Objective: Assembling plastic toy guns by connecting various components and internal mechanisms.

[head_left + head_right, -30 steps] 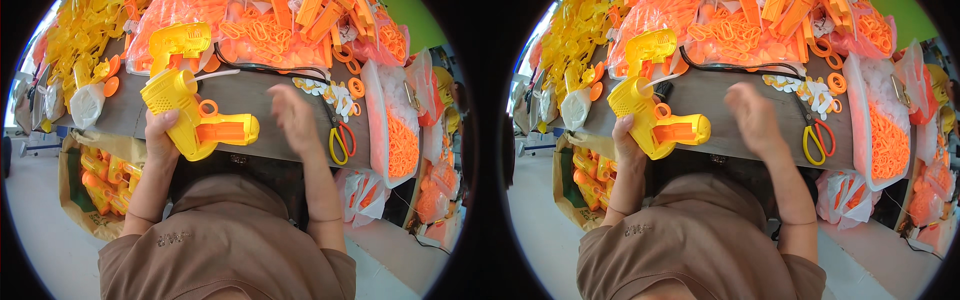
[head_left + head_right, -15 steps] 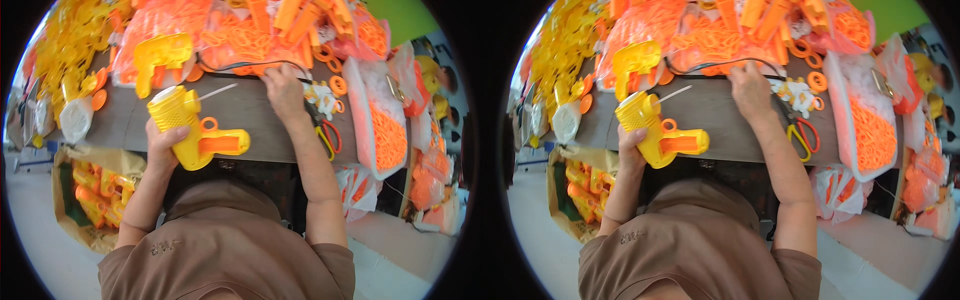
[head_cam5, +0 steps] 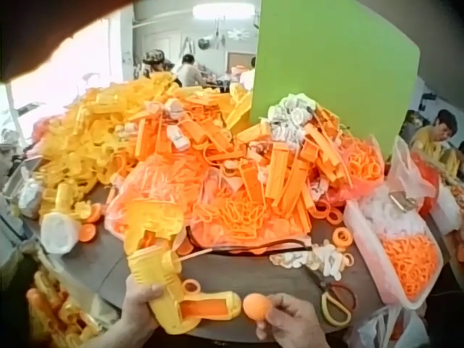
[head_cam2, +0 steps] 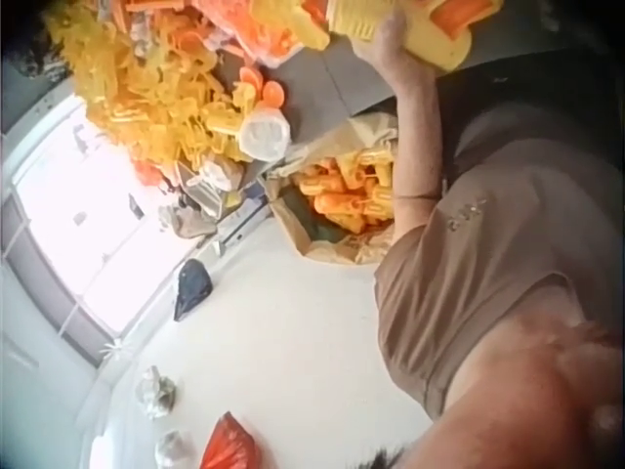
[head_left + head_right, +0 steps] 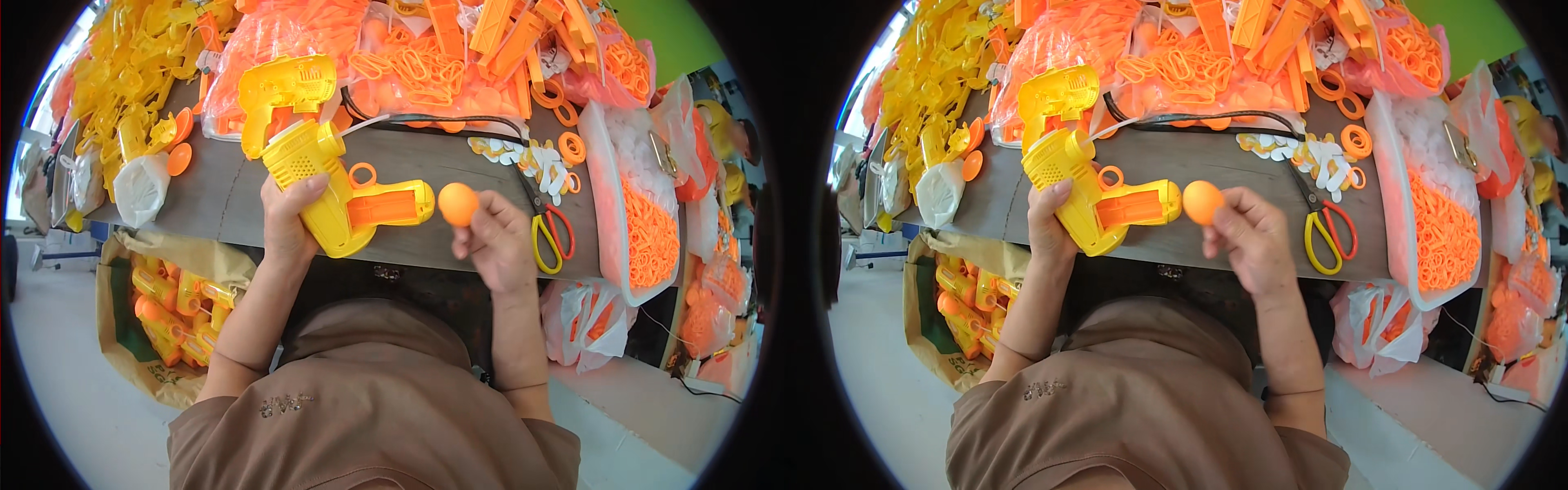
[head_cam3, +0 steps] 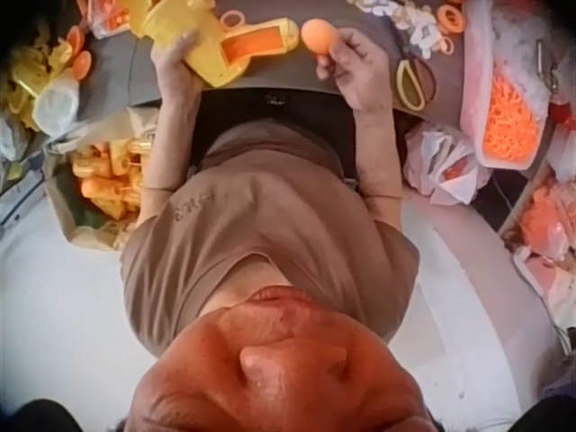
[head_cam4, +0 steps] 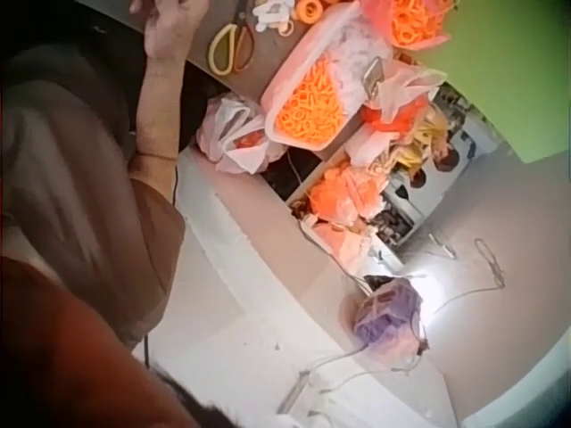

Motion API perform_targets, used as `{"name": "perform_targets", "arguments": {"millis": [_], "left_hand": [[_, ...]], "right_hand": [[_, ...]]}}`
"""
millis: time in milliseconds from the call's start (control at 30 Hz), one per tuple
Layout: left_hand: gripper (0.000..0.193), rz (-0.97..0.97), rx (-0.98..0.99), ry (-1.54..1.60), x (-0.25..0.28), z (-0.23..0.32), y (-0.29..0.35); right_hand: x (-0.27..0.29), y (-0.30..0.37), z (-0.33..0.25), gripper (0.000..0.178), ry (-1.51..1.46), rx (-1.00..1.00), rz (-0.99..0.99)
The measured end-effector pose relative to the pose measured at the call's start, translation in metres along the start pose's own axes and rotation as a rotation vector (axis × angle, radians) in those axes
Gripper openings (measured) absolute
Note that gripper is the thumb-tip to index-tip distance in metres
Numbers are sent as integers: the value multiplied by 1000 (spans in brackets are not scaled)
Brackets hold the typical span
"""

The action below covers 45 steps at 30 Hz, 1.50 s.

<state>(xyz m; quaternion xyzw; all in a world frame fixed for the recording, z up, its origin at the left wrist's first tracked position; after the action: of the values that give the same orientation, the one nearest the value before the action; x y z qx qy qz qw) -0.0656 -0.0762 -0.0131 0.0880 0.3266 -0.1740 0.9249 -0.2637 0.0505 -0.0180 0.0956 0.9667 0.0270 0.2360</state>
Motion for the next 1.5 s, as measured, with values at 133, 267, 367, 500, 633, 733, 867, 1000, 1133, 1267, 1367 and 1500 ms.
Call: {"name": "perform_targets", "arguments": {"millis": [133,267,367,500,633,733,867,1000,1133,1267,1367,1500], "left_hand": [[50,-5,-8,-28,-5,-1,3],[53,-8,47,-18,0,-6,6],[53,-35,89,41,-3,-9,9],[54,-43,88,34,-7,-7,15],[57,-49,62,3,-12,-2,18],[61,-110,43,-41,-20,5,21],[68,-126,76,-40,-22,7,24],[73,-183,169,-49,-18,2,32],[72,-147,306,40,-15,-6,46],[67,-208,351,10,-12,-15,54],[61,-125,357,-189,6,-21,54],[62,-138,300,-271,10,-15,56]], "right_hand": [[-14,4,26,25,-155,35,40],[-22,6,22,25,87,167,111],[-23,11,23,29,213,148,129],[-31,19,5,36,380,248,201],[-32,24,-7,46,684,299,48],[-31,27,-2,49,569,175,2],[-32,32,6,49,344,32,-56],[-33,40,15,49,240,-97,-80],[-42,57,26,49,102,-159,-217],[-34,68,48,38,132,-258,-198],[-27,57,46,32,439,-258,-155],[-33,30,-31,44,1016,272,6]]}}
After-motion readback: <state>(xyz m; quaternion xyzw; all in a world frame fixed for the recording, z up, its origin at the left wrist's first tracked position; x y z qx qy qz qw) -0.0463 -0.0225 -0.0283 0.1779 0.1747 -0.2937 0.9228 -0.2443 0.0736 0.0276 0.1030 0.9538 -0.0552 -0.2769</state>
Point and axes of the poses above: each hand's wrist, its own y-axis away from the middle knuckle, its own x-axis out of the back of the hand, z = x × y, the point moved 8 cm from there along -y, towards the middle knuckle, and after that the axes turned 5 degrees about y, right-handed, at the moved point
